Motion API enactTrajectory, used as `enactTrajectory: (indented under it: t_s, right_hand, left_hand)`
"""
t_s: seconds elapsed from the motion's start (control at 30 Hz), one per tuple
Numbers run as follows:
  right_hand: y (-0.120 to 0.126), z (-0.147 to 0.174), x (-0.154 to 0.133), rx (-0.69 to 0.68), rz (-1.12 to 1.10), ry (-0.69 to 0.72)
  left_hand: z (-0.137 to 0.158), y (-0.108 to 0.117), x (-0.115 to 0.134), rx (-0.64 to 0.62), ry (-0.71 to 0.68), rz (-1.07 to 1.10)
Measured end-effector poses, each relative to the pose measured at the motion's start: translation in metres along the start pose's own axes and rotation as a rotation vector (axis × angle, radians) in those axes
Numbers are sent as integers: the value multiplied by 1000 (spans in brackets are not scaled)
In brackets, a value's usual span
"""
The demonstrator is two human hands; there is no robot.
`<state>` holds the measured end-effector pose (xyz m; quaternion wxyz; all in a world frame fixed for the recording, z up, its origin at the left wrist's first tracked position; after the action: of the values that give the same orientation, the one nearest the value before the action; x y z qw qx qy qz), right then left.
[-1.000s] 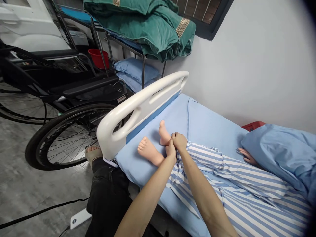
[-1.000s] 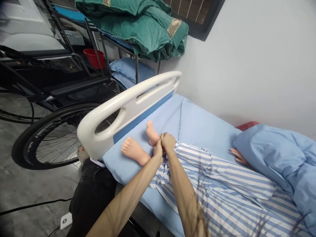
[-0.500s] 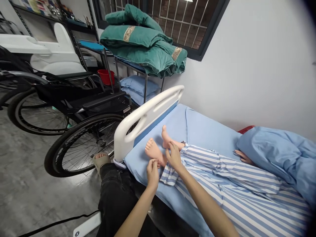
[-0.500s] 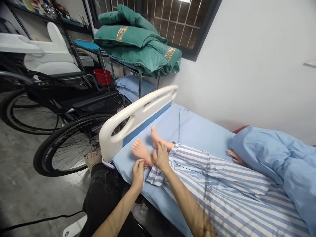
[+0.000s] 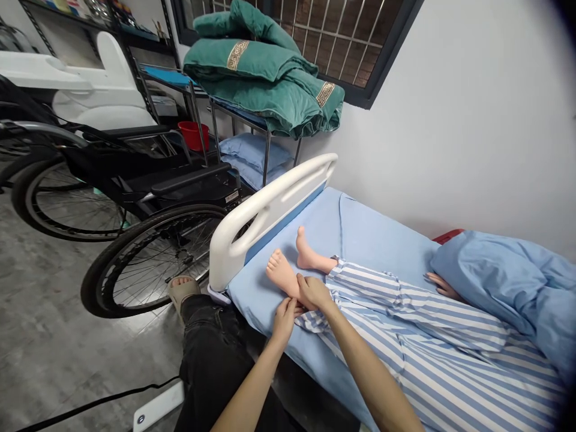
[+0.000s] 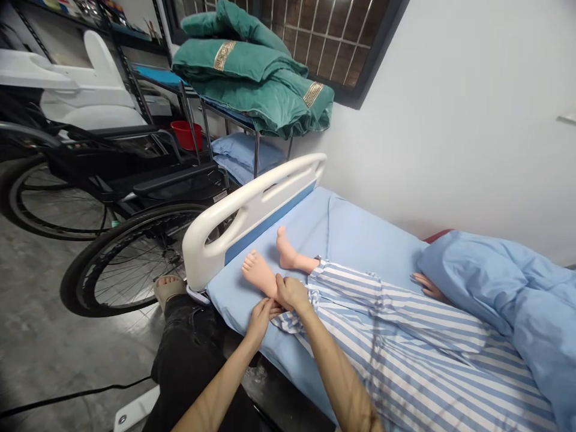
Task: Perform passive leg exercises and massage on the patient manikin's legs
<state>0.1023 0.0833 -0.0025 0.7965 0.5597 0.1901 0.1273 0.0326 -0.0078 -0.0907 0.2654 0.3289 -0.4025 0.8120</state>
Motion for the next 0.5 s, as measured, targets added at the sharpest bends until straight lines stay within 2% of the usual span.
enactTrajectory:
  t_s: [0.1, 0.17, 0.33, 0.5]
  right_hand:
    - [-3, 15, 9, 3, 101, 40]
    - [-4, 19, 9, 27, 117, 11]
    - [-7, 11, -4, 9, 126, 12]
    - [-6, -8, -6, 18, 69, 42]
  left_hand:
    - [2, -7, -3, -50, 72, 56]
    - [4, -14, -4, -66, 143, 158]
    - [7, -34, 5, -52, 299, 422]
    - [-2, -56, 18, -83, 290, 479]
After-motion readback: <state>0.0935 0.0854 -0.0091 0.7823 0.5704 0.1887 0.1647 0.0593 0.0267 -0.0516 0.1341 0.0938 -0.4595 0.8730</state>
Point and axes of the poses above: each hand's wrist, its own z-axis away from the middle knuckle, its own y-axis out of the back of the hand, x = y × z, the point moved 2 cm from there along -z, towards the middle knuckle, and after that the axes turned 6 degrees about z, right-handed, at the moved point
